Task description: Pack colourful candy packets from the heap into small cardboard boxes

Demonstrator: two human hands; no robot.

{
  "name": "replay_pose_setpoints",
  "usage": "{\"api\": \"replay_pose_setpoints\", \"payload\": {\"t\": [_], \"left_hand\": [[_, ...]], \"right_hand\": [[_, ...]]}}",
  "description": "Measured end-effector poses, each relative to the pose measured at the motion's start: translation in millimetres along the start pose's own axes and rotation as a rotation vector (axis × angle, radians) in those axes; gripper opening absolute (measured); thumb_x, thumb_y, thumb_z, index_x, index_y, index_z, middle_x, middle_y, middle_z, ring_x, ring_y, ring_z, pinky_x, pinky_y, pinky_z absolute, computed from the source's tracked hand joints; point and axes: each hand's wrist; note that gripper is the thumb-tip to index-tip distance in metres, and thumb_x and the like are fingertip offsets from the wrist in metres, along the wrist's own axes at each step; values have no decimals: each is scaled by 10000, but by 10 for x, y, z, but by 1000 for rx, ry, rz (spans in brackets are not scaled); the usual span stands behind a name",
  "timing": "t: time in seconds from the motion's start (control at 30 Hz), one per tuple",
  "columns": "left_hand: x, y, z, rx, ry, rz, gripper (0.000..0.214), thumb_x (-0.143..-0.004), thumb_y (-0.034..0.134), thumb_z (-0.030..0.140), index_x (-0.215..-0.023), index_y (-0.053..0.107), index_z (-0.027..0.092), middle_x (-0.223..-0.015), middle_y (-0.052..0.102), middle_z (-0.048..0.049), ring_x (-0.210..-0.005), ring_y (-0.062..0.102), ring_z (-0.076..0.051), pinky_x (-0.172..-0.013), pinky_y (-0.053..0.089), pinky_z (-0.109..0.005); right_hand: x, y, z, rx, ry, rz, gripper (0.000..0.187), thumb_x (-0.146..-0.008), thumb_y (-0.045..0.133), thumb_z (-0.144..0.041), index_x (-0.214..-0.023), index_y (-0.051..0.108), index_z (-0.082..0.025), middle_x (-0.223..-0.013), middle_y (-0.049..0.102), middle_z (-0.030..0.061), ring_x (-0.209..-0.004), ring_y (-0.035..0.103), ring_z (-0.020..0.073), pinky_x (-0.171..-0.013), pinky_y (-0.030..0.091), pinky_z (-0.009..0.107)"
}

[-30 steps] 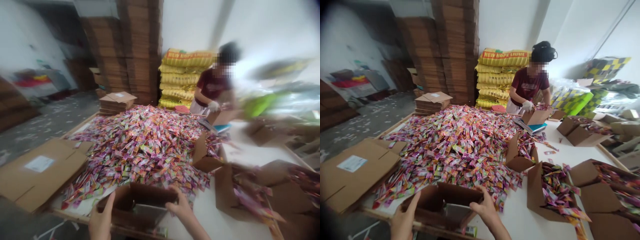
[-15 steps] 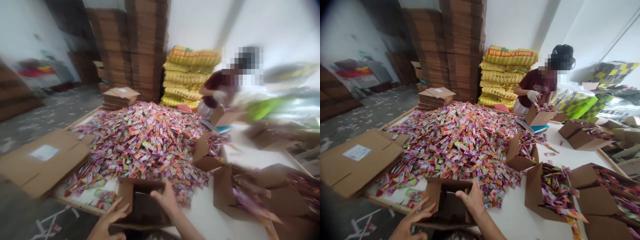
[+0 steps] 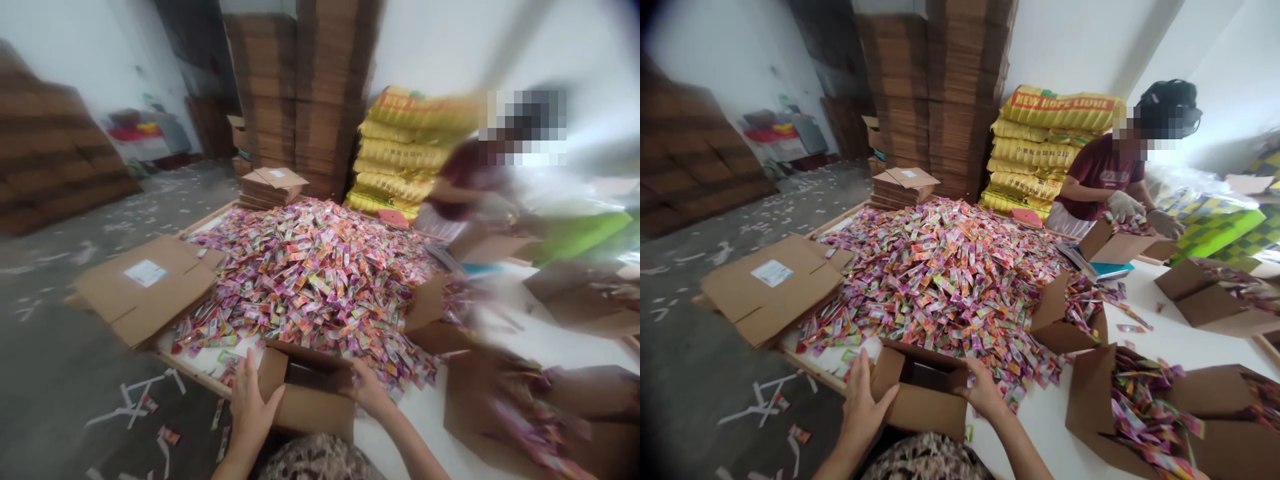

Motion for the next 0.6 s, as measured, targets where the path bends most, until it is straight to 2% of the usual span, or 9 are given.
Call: {"api": "replay_pose_setpoints", "payload": {"t": [0.07, 0.13, 0.23, 0.27, 0.33, 0.4, 0.47, 0.5, 0.6], "left_hand": [[-22, -26, 31, -84, 7, -55, 942, -914, 576, 449, -1617, 3, 193, -1646, 191, -266, -1539, 169, -402, -1173, 303, -619], [-44, -84, 97, -145, 27, -47, 950, -919, 576, 420, -1613, -32, 195, -1657, 128, -280, -1541, 135, -422, -1153, 311, -645], [-105, -190, 197, -272, 195, -23, 844, -920, 573, 322, -1617, 101, 251, -1691, 35, -224, -1545, 51, -442, -1158, 208, -719], [-139, -218, 211, -311, 300, -70, 759, -922, 551, 259, -1599, 211, 306, -1702, 68, -170, -1549, 59, -428, -1167, 139, -737], [-226, -240, 207, -341, 532, -270, 674, -900, 530, 178, -1530, 387, 371, -1683, 220, -97, -1548, 157, -374, -1182, 13, -729], [-331, -213, 195, -339, 688, -519, 765, -812, 651, 260, -1534, 398, 284, -1649, 292, -145, -1533, 219, -366, -1189, -56, -702], [-444, -146, 221, -350, 753, -687, 1086, -623, 795, 387, -1567, 309, 158, -1650, 208, -237, -1542, 147, -410, -1187, -78, -690], [-501, -103, 255, -365, 773, -740, 1201, -543, 824, 388, -1580, 265, 156, -1663, 128, -249, -1546, 78, -431, -1180, -82, -696], [-675, 28, 392, -381, 845, -839, 1236, -487, 778, 213, -1586, 223, 335, -1692, -15, -180, -1537, -34, -458, -1165, -63, -721]], "right_hand": [[-98, -98, -271, 108, -49, -78, 632, -765, 722, -222, -1379, 588, -285, -1368, 639, 84, -1266, 579, 308, -1078, 471, 511], [-139, -115, -519, 234, -145, -158, 724, -793, 712, -202, -1475, 489, -296, -1426, 602, 81, -1307, 549, 291, -1122, 428, 504], [-58, 7, -663, 355, -309, -273, 547, -857, 608, -137, -1390, 582, -260, -1352, 659, 81, -1249, 595, 252, -1137, 419, 454], [-6, 60, -639, 358, -341, -299, 457, -874, 568, -126, -1306, 643, -254, -1297, 690, 78, -1226, 611, 240, -1130, 430, 435], [100, 143, -523, 331, -352, -326, 310, -906, 539, -162, -1132, 721, -270, -1186, 732, 69, -1205, 624, 237, -1118, 446, 426], [180, 183, -390, 285, -308, -284, 246, -927, 543, -222, -1044, 742, -305, -1147, 742, 57, -1228, 614, 251, -1126, 438, 460], [220, 200, -300, 250, -254, -226, 252, -934, 542, -245, -1052, 744, -339, -1166, 740, 41, -1251, 605, 256, -1143, 415, 497], [226, 206, -277, 235, -234, -207, 251, -929, 550, -253, -1053, 747, -347, -1167, 742, 38, -1255, 604, 257, -1148, 404, 509], [187, 209, -265, 153, -186, -182, 199, -890, 605, -280, -985, 775, -324, -1130, 758, 49, -1287, 585, 273, -1169, 362, 533]]}}
Point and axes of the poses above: each hand's wrist, its own x-axis away from the middle knuckle, its own y-axis out of the palm, z = x × y
